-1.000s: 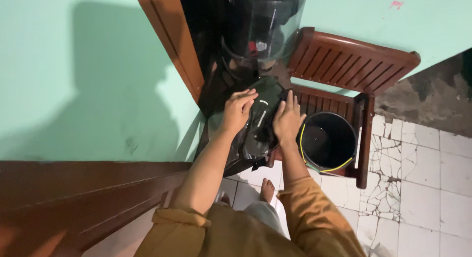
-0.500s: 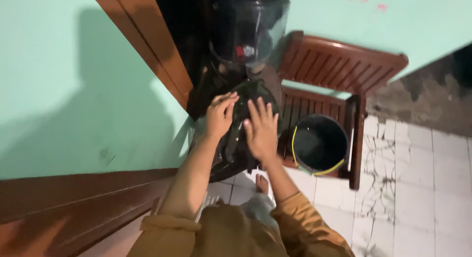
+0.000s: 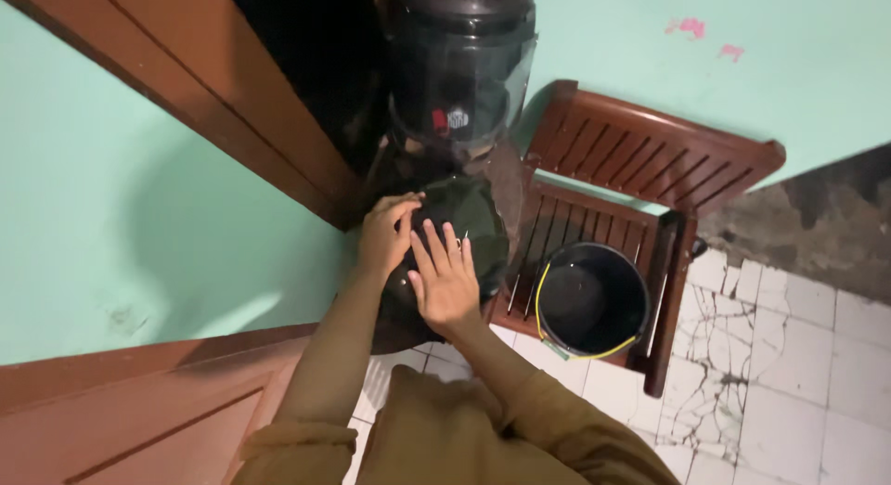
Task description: The person wipes a dark green motorcycle helmet with a black cloth, repeatedly dipping the cloth into a bucket of water. The person cleans the exterior shell, visor, and interior padding of the helmet.
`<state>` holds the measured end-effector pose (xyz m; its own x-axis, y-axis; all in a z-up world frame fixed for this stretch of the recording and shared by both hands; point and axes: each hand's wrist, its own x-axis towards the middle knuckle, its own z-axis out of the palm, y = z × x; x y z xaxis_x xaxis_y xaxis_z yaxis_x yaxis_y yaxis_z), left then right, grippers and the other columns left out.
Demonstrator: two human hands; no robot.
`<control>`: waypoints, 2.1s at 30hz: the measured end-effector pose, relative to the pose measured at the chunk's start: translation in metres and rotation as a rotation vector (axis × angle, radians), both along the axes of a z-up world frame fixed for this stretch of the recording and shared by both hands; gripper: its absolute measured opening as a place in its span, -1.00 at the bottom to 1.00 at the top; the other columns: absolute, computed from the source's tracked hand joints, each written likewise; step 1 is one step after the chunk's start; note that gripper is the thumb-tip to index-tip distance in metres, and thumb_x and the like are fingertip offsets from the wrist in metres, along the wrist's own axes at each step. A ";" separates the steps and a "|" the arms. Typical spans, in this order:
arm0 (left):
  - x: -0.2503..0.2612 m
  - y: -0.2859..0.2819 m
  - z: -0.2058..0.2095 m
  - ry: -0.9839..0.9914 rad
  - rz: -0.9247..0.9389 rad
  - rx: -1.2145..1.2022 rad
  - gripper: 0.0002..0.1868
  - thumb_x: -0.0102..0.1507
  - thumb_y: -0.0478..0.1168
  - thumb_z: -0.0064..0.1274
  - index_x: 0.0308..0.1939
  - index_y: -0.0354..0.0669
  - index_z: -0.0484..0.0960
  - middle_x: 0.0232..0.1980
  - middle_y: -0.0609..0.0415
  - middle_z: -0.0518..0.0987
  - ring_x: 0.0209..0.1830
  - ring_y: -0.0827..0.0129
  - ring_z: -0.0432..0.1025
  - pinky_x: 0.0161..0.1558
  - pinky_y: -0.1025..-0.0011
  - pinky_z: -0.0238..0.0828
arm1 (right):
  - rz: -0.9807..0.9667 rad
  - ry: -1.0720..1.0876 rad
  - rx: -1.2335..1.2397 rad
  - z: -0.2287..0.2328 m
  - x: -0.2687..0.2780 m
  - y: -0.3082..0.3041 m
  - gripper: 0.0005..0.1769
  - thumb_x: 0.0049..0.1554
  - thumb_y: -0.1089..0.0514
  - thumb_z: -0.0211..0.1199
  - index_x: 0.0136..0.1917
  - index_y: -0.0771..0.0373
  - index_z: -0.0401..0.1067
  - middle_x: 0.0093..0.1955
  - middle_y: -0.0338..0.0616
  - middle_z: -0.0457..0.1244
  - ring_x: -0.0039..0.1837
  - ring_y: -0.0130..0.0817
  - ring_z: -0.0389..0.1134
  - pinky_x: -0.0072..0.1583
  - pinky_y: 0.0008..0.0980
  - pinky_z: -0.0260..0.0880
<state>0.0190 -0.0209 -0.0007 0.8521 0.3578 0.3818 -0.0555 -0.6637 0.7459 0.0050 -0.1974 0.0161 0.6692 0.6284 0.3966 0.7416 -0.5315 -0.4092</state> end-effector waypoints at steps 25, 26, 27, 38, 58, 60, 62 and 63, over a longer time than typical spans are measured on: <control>-0.025 0.000 0.009 -0.134 0.023 -0.060 -0.83 0.34 -0.36 0.06 -0.05 -0.16 0.73 0.08 0.09 0.70 0.18 0.20 0.54 0.21 0.29 0.48 | -0.092 0.737 0.307 -0.093 0.141 -0.043 -0.36 0.37 -0.19 -0.16 0.50 0.27 0.24 0.59 0.12 0.08 0.64 0.01 0.00 0.59 -0.14 -0.13; -0.030 0.005 0.011 -0.132 -0.010 -0.062 -0.85 0.34 -0.36 0.07 -0.08 -0.16 0.72 0.08 0.09 0.71 0.17 0.20 0.55 0.20 0.30 0.49 | -0.062 0.567 0.292 -0.081 0.121 -0.044 -0.39 0.37 -0.16 -0.13 0.49 0.26 0.27 0.59 0.12 0.09 0.64 0.02 -0.01 0.59 -0.14 -0.14; -0.034 0.006 0.012 -0.123 -0.040 -0.072 -0.88 0.34 -0.36 0.09 -0.10 -0.16 0.72 0.08 0.08 0.71 0.17 0.20 0.56 0.19 0.30 0.50 | 0.005 0.413 0.250 -0.066 0.095 -0.044 -0.43 0.37 -0.12 -0.11 0.47 0.25 0.29 0.59 0.12 0.09 0.65 0.03 -0.01 0.59 -0.14 -0.15; -0.033 0.015 0.010 -0.156 -0.173 -0.130 -0.87 0.27 -0.41 0.13 -0.13 -0.18 0.72 0.04 0.04 0.72 0.15 0.20 0.59 0.20 0.32 0.53 | -0.206 0.942 0.524 -0.140 0.132 -0.068 -0.35 0.36 -0.21 0.04 0.50 0.28 0.27 0.56 0.01 0.19 0.62 -0.09 0.15 0.60 -0.22 -0.01; -0.043 0.037 -0.003 0.137 0.156 0.002 -0.46 0.27 -0.18 0.12 0.33 -0.22 0.50 0.33 -0.23 0.52 0.30 -0.11 0.39 0.33 0.13 0.24 | -0.159 2.128 1.095 -0.177 0.095 -0.056 -0.37 0.34 -0.16 0.00 0.52 0.25 0.25 0.45 0.09 0.19 0.41 -0.14 0.20 0.41 -0.25 0.17; -0.045 0.044 -0.006 0.146 0.134 -0.012 -0.44 0.25 -0.14 0.13 0.33 -0.18 0.51 0.35 -0.23 0.52 0.32 -0.10 0.40 0.35 0.14 0.23 | -0.215 2.151 1.076 -0.177 0.087 -0.054 -0.36 0.34 -0.17 -0.01 0.51 0.28 0.25 0.45 0.10 0.20 0.41 -0.14 0.21 0.40 -0.25 0.18; -0.053 0.045 -0.016 0.162 0.073 -0.133 -0.43 0.26 -0.12 0.11 0.36 -0.17 0.50 0.36 -0.19 0.52 0.35 -0.05 0.40 0.37 0.19 0.25 | -0.298 2.116 1.069 -0.169 0.067 -0.070 -0.34 0.34 -0.19 -0.02 0.50 0.30 0.24 0.44 0.11 0.20 0.40 -0.14 0.21 0.39 -0.26 0.19; -0.052 0.046 -0.023 0.159 0.041 -0.193 -0.42 0.27 -0.12 0.09 0.37 -0.17 0.49 0.37 -0.17 0.52 0.37 -0.02 0.40 0.37 0.22 0.27 | -0.337 2.066 1.068 -0.161 0.065 -0.081 -0.33 0.33 -0.20 -0.03 0.50 0.32 0.24 0.44 0.11 0.20 0.40 -0.14 0.21 0.38 -0.26 0.20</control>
<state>-0.0334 0.0251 -0.0242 0.8792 0.4469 0.1655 0.0966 -0.5071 0.8565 0.0700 -0.2780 -0.1451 0.4610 0.5589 -0.6893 -0.8866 0.3228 -0.3312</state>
